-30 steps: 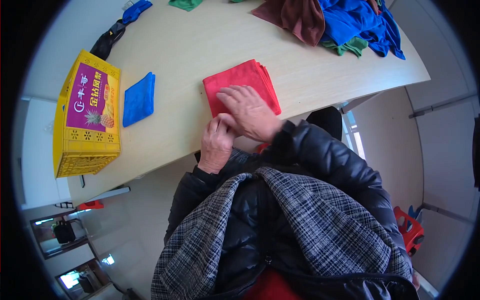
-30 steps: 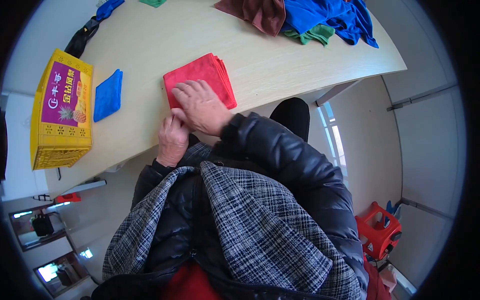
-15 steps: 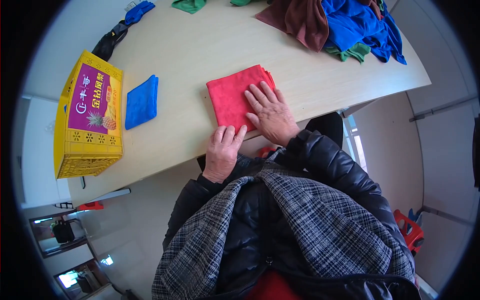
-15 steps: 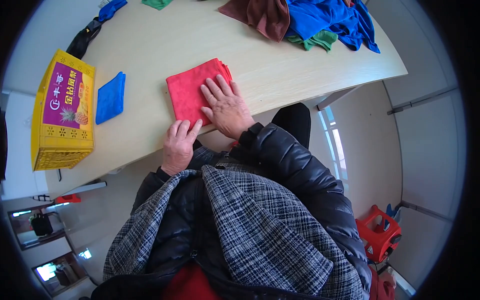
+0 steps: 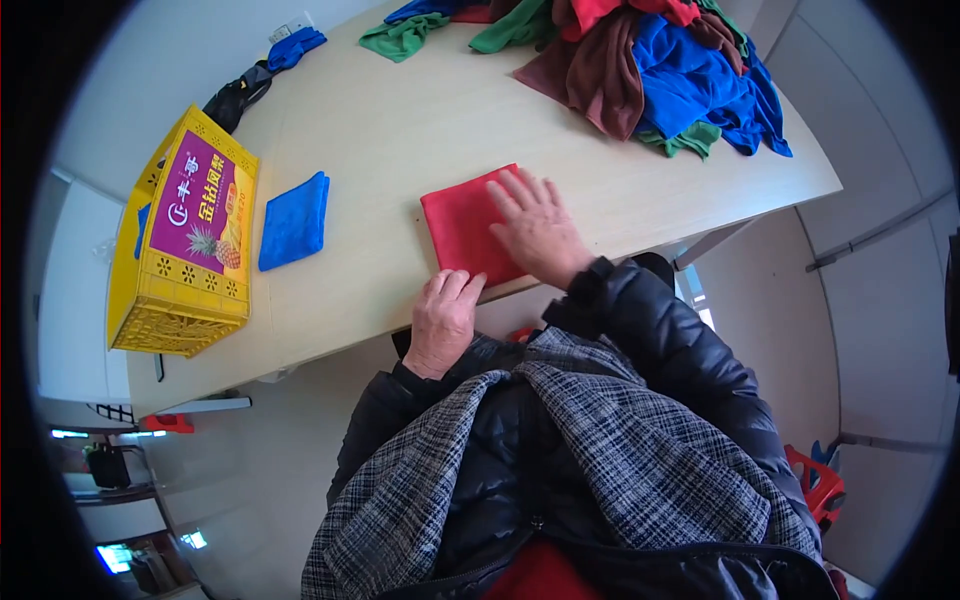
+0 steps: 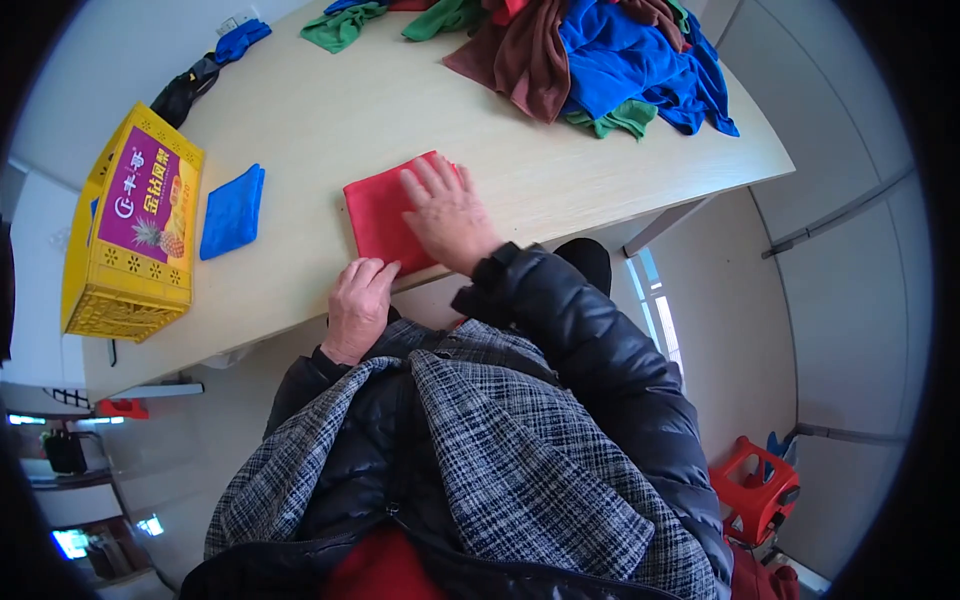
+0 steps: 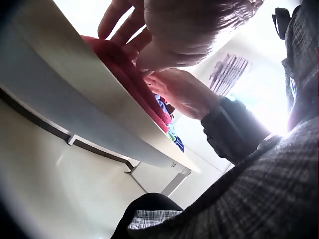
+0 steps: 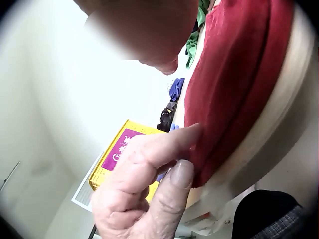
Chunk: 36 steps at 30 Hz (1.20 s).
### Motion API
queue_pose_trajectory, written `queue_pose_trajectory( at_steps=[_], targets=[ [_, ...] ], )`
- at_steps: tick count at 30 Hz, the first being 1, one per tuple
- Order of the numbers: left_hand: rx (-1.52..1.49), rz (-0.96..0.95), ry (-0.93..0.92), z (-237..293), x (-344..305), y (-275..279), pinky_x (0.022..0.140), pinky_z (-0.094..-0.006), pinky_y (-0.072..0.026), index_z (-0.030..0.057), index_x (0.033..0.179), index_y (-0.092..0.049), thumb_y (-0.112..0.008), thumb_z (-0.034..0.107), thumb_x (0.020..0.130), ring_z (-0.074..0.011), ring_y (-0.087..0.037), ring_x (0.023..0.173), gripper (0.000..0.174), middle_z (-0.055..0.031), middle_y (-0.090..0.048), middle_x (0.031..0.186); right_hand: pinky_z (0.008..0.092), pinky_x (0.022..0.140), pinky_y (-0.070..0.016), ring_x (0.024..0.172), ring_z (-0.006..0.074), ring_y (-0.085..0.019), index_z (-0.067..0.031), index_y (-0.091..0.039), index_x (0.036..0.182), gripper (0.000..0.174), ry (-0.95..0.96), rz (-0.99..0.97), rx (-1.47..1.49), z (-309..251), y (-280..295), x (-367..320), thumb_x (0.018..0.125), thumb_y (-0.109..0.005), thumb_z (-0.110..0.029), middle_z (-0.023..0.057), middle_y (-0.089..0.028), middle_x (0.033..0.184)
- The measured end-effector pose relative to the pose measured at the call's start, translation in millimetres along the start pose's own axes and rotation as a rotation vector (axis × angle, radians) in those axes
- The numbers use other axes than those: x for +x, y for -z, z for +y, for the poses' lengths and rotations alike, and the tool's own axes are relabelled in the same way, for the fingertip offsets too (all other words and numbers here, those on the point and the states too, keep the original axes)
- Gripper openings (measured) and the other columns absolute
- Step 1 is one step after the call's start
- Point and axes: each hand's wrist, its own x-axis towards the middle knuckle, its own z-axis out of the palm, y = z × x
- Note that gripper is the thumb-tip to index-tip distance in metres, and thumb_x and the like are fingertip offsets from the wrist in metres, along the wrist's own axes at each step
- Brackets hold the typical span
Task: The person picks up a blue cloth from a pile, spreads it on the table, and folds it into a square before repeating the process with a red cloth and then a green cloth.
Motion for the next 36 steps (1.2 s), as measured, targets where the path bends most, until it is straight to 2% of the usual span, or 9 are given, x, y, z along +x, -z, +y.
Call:
queue_pose_trajectory(
  at_steps=[6,10,12,16,20,25,29,32,36],
  targets=[
    [-0.076,-0.007,-0.001,-3,15,12,0.088,-0.0408,-0.0525,0.0025,0.114,-0.069,-0.067,0.003,0.086,-0.0315,-0.064,0.099,0.028,-0.0135,-0.065,0.103,0.0517,0.124,-0.0177,0.151,0.0339,-0.027,-0.0065,-0.042,0.152,0.067,0.008,0.001,0.150,6,-39,15,0.100,-0.049,-0.047,0.0159,-0.036,0.160],
    [-0.142,0.013,0.174,-17,49,10,0.098,-0.0421,-0.0493,0.0029,0.124,-0.065,-0.066,0.011,0.091,-0.0351,-0.060,0.116,0.033,-0.0168,-0.064,0.121,0.0509,0.124,-0.0170,0.151,0.0342,-0.025,-0.0076,-0.040,0.154,0.066,0.007,-0.015,0.129,6,-44,13,0.102,-0.044,-0.049,0.0150,-0.034,0.161],
    [0.042,0.046,0.106,-34,67,-10,0.112,-0.0450,-0.0391,0.0050,0.142,-0.052,-0.058,0.030,0.100,-0.0385,-0.048,0.135,0.050,-0.0196,-0.050,0.147,0.0513,0.124,-0.0169,0.152,0.0339,-0.026,-0.0072,-0.041,0.153,0.066,0.018,-0.002,0.109,6,-46,11,0.102,-0.045,-0.049,0.0153,-0.035,0.161],
    [0.062,-0.237,0.248,-63,73,-48,0.120,-0.0478,-0.0256,0.0079,0.155,-0.034,-0.046,0.046,0.104,-0.0385,-0.032,0.147,0.066,-0.0186,-0.031,0.161,0.0519,0.124,-0.0164,0.152,0.0335,-0.026,-0.0071,-0.041,0.153,0.066,0.013,-0.004,0.117,10,-41,11,0.102,-0.044,-0.049,0.0153,-0.035,0.161],
    [0.014,-0.263,0.319,-75,64,-44,0.121,-0.0548,-0.0206,0.0073,0.158,-0.030,-0.044,0.054,0.103,-0.0352,-0.026,0.151,0.073,-0.0187,-0.029,0.163,0.0517,0.124,-0.0169,0.152,0.0331,-0.025,-0.0083,-0.040,0.154,0.065,-0.004,-0.010,0.142,12,-40,7,0.102,-0.044,-0.048,0.0146,-0.035,0.161],
    [0.029,-0.276,0.401,-71,50,-31,0.122,-0.0530,-0.0194,0.0072,0.157,-0.031,-0.049,0.050,0.102,-0.0336,-0.024,0.152,0.072,-0.0181,-0.030,0.162,0.0519,0.124,-0.0177,0.151,0.0328,-0.026,-0.0092,-0.041,0.153,0.063,0.001,0.001,0.126,13,-40,10,0.103,-0.045,-0.047,0.0142,-0.036,0.161],
    [0.183,-0.183,0.311,-42,38,-26,0.122,-0.0532,-0.0196,0.0063,0.156,-0.033,-0.055,0.045,0.099,-0.0334,-0.027,0.151,0.072,-0.0177,-0.031,0.162,0.0519,0.123,-0.0183,0.151,0.0330,-0.027,-0.0091,-0.042,0.152,0.062,-0.013,0.019,0.115,13,-42,8,0.103,-0.046,-0.046,0.0143,-0.037,0.160],
    [0.078,-0.225,0.086,-20,22,-32,0.122,-0.0512,-0.0212,0.0062,0.157,-0.031,-0.054,0.041,0.101,-0.0343,-0.026,0.151,0.070,-0.0166,-0.029,0.163,0.0521,0.123,-0.0193,0.150,0.0329,-0.028,-0.0091,-0.042,0.152,0.061,-0.005,0.022,0.111,13,-40,6,0.102,-0.046,-0.045,0.0141,-0.038,0.159],
    [0.094,-0.256,0.109,-15,11,-23,0.122,-0.0506,-0.0205,0.0040,0.156,-0.031,-0.053,0.040,0.101,-0.0330,-0.024,0.152,0.069,-0.0165,-0.028,0.163,0.0523,0.122,-0.0207,0.150,0.0325,-0.029,-0.0091,-0.043,0.151,0.060,0.009,0.025,0.083,19,-42,5,0.102,-0.046,-0.044,0.0135,-0.039,0.159]
  ],
)
